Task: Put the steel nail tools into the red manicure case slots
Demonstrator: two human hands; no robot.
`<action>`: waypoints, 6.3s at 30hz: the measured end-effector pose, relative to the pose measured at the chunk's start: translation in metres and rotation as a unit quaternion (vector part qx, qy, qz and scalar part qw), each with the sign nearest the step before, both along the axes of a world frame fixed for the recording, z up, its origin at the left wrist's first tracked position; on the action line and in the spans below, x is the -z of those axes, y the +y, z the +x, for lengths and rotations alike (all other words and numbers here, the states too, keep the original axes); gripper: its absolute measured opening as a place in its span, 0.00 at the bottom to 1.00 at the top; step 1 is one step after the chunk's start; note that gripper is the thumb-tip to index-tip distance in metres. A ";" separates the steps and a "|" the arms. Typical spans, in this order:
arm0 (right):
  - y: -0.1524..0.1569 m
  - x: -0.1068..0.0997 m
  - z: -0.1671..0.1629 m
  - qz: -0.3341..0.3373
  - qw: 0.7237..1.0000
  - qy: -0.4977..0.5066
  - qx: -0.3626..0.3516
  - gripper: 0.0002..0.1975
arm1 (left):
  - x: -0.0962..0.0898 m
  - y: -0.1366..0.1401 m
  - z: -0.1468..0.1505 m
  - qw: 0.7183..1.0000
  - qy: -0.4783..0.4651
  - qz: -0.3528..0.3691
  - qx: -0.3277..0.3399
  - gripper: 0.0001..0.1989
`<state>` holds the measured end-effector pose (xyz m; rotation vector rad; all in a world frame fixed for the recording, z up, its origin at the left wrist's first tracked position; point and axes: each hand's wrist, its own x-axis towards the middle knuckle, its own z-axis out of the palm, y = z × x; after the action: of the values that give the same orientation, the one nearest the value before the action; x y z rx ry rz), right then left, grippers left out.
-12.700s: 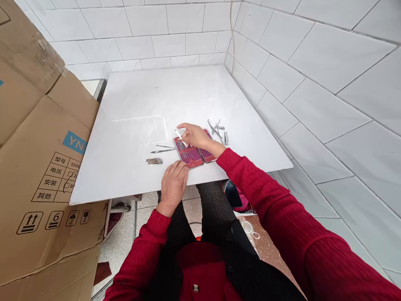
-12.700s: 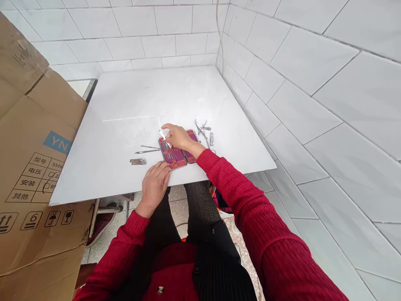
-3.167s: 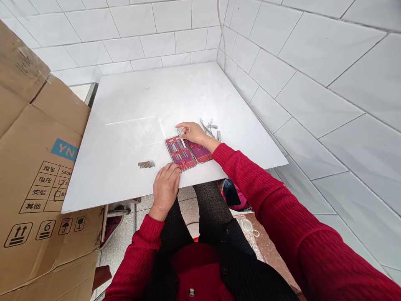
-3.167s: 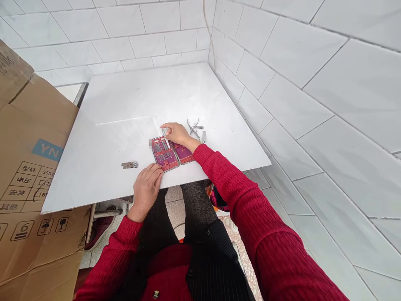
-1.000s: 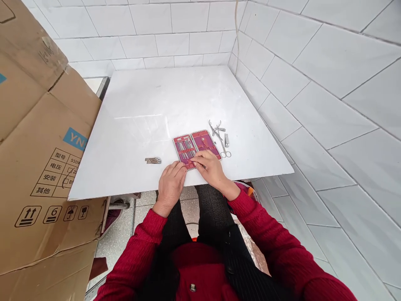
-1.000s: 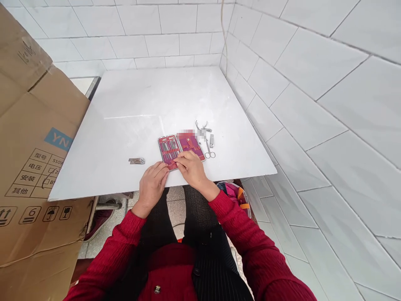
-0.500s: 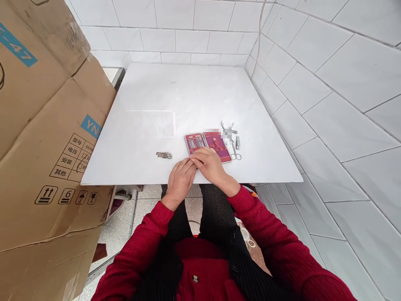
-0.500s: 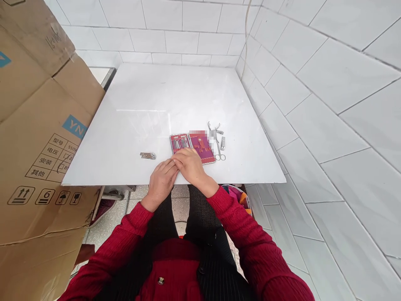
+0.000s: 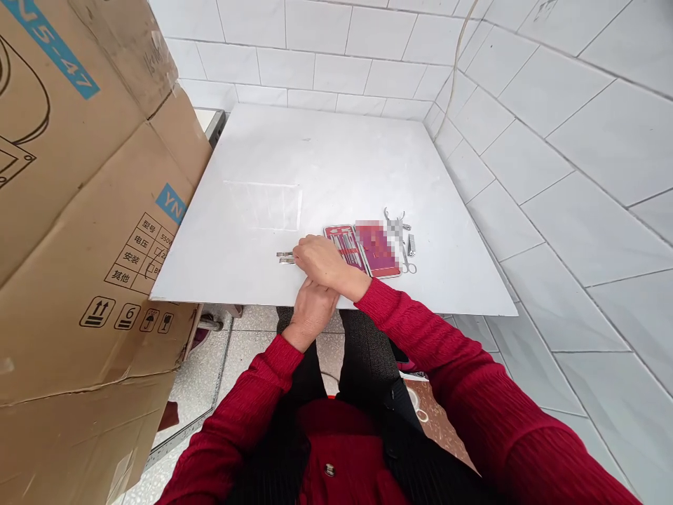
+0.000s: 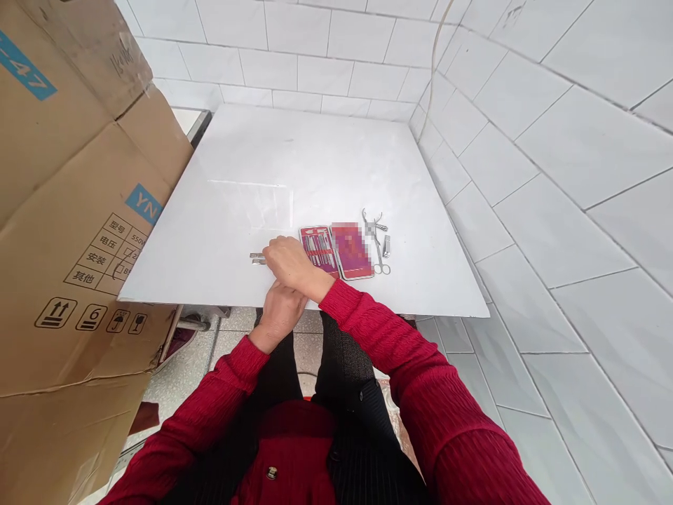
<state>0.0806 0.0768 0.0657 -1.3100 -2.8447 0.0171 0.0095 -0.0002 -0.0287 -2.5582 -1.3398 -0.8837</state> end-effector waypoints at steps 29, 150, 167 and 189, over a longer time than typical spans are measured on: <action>0.009 0.004 -0.012 -0.001 0.991 -0.079 -0.110 0.10 | 0.000 -0.001 0.000 0.999 -0.011 -0.032 -0.004 0.11; 0.025 -0.018 -0.006 -0.063 0.988 -0.083 -0.118 0.11 | -0.013 -0.003 0.001 0.999 -0.029 -0.020 0.029 0.13; 0.018 -0.012 -0.005 -0.066 0.989 -0.061 -0.121 0.11 | -0.012 -0.003 0.001 1.000 -0.020 -0.018 0.016 0.11; 0.014 -0.014 -0.006 -0.062 0.987 -0.076 -0.125 0.13 | -0.009 -0.004 0.002 1.000 -0.021 0.000 0.011 0.09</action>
<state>0.0750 0.0906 0.0794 -1.0011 -3.1676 0.1012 0.0111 -0.0037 -0.0196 -2.5732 -1.3237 -0.9483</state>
